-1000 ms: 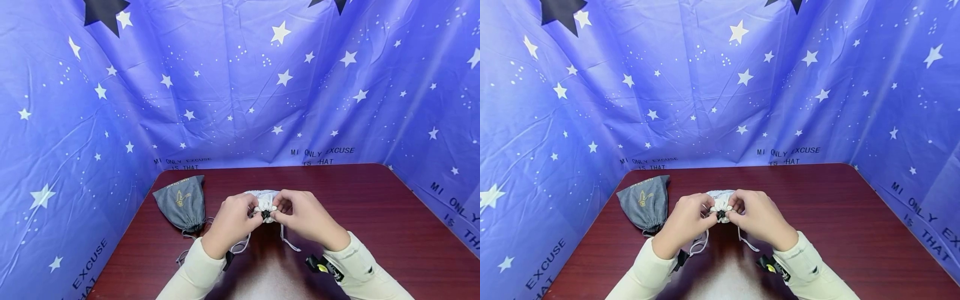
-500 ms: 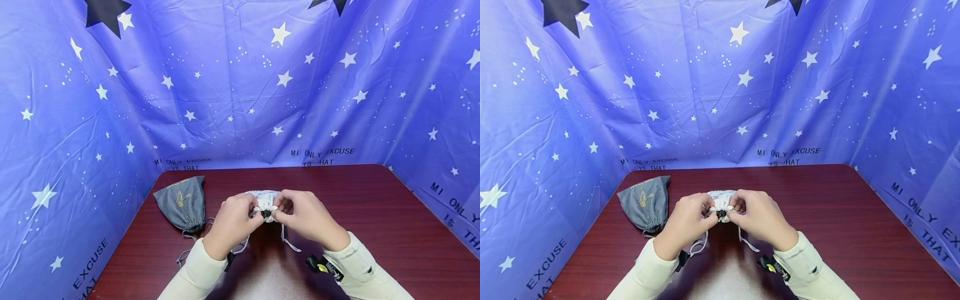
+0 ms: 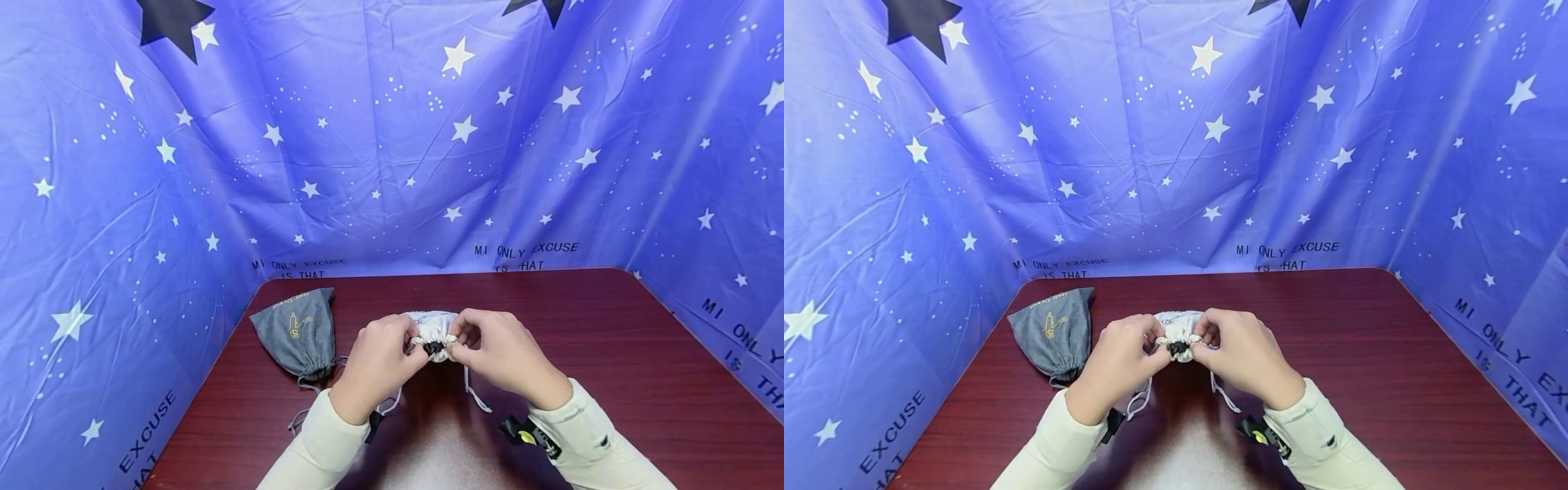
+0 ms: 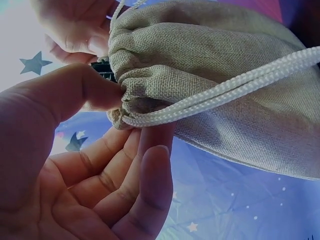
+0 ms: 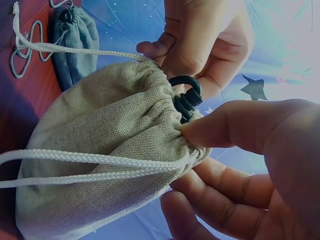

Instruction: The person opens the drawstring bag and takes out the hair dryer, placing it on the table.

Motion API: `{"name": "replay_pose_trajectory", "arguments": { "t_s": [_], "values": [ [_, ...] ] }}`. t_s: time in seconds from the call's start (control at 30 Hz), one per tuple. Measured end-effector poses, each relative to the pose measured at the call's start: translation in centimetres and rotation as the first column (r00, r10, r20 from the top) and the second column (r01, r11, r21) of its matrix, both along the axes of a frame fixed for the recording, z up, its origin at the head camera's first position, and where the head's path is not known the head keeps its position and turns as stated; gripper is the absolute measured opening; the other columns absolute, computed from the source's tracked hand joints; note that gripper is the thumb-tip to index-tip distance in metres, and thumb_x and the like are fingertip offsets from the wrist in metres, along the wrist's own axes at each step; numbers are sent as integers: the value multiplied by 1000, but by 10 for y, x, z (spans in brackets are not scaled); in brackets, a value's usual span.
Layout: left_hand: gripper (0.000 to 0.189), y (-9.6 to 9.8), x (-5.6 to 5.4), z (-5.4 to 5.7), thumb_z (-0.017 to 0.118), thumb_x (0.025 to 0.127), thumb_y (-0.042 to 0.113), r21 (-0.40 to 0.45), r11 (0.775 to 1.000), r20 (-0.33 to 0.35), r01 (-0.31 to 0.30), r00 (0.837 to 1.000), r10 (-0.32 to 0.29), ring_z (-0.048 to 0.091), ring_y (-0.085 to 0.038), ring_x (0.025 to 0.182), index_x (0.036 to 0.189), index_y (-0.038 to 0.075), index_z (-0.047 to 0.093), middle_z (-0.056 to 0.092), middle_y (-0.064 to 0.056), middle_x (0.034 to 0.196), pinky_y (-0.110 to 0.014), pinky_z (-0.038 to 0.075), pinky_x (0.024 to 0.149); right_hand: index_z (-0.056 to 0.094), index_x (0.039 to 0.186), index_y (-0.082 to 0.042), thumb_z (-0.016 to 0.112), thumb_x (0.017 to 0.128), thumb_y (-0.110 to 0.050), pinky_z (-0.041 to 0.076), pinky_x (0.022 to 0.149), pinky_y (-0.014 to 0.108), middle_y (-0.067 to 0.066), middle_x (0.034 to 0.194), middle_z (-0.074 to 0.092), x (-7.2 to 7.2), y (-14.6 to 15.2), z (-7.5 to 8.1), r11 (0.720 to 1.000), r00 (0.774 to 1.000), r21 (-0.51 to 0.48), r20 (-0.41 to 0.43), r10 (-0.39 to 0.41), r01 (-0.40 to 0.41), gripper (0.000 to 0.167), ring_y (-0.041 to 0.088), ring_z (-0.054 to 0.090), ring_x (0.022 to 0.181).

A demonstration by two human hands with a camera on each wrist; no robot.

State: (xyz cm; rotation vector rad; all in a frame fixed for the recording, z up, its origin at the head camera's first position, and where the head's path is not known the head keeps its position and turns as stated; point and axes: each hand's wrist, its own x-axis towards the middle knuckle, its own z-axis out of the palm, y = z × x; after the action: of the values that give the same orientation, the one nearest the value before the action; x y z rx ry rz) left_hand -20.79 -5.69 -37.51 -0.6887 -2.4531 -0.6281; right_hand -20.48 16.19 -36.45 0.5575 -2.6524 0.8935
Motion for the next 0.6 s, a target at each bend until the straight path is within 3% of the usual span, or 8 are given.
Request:
{"name": "replay_pose_trajectory", "arguments": {
  "t_s": [0.6],
  "values": [
    [13, -4, -1, 2, 76, 72, 15, 4, 1000, -8, -21, 1000, 21, 55, -8, 62, 83, 17, 68, 65, 7, 75, -28, 51, 60, 68, 85, -28, 80, 80, -21, 48, 65, 24, -17, 74, 64, -1, 6, 2, 999, 1000, 32, -18, -14, 14, 14, 1, 59, 69]
  ]
}}
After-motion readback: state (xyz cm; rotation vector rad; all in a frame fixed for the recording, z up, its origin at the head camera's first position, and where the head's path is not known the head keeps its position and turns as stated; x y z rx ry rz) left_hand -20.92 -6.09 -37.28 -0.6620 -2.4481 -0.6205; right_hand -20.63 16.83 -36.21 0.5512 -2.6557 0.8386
